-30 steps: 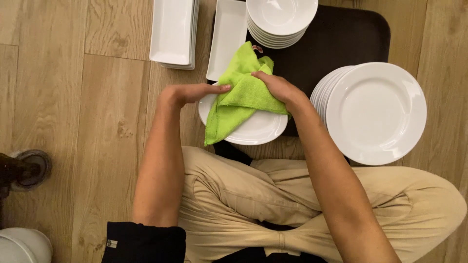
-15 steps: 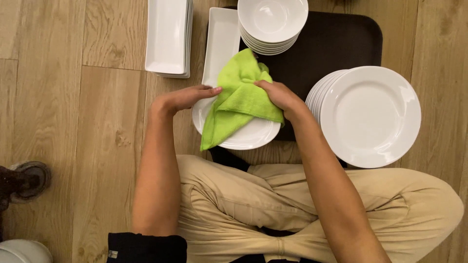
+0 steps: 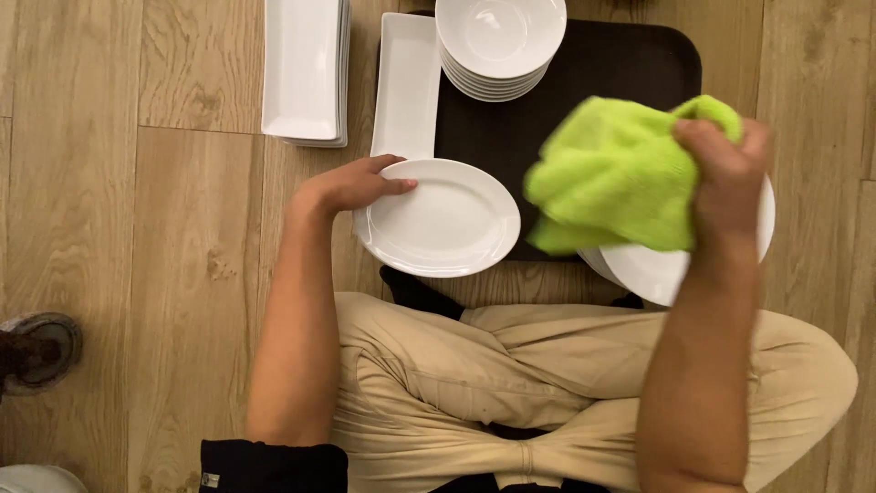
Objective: The person sits on the floor and wipes white rectangular plates and round plates with a green cloth. They handle the dishes one by one, wiping both the inside and outside surfaces, and then place the cleaned items into stacks on a dark tray.
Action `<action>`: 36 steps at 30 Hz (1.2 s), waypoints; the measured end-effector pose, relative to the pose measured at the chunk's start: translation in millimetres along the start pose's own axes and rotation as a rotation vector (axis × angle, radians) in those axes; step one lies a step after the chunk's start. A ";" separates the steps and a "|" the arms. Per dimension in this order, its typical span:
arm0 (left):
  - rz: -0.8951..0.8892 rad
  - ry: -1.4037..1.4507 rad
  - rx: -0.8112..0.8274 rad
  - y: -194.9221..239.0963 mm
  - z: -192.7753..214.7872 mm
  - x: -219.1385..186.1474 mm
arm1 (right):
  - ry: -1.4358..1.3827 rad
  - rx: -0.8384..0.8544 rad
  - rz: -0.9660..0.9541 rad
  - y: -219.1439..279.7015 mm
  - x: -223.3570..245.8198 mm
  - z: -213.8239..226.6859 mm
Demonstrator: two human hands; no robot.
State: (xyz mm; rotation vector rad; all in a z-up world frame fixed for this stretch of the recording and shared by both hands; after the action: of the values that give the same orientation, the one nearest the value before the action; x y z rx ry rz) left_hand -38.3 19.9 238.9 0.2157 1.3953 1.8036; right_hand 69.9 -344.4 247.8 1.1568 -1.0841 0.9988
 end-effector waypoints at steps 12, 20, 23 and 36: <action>0.003 -0.046 -0.071 13.6 5.2 -5.5 | 0.271 0.381 0.119 28.2 33.8 -20.5; -0.228 0.068 -1.330 -75.3 22.1 46.2 | 0.168 0.529 -0.184 49.0 50.4 -134.7; 0.050 0.036 -1.455 -110.7 29.5 76.1 | 0.047 0.601 -0.294 43.0 38.9 -185.8; 0.264 -0.059 -1.385 -196.7 36.5 112.1 | 0.346 0.514 -0.277 18.8 -52.3 -350.5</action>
State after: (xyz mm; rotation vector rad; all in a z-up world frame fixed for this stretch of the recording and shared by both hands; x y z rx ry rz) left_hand 8.4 131.9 44.4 -0.2943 -0.1476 2.5178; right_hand 85.1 2.7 175.4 1.4285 -0.3828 1.2356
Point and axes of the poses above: each hand's wrist, its own y-axis away from the middle knuckle, its own z-axis out of the back of the hand, x = y × z, the point moved 1 cm from there along -y, towards the middle knuckle, and after that the axes turned 10 degrees about -y, right-handed, at the moved point
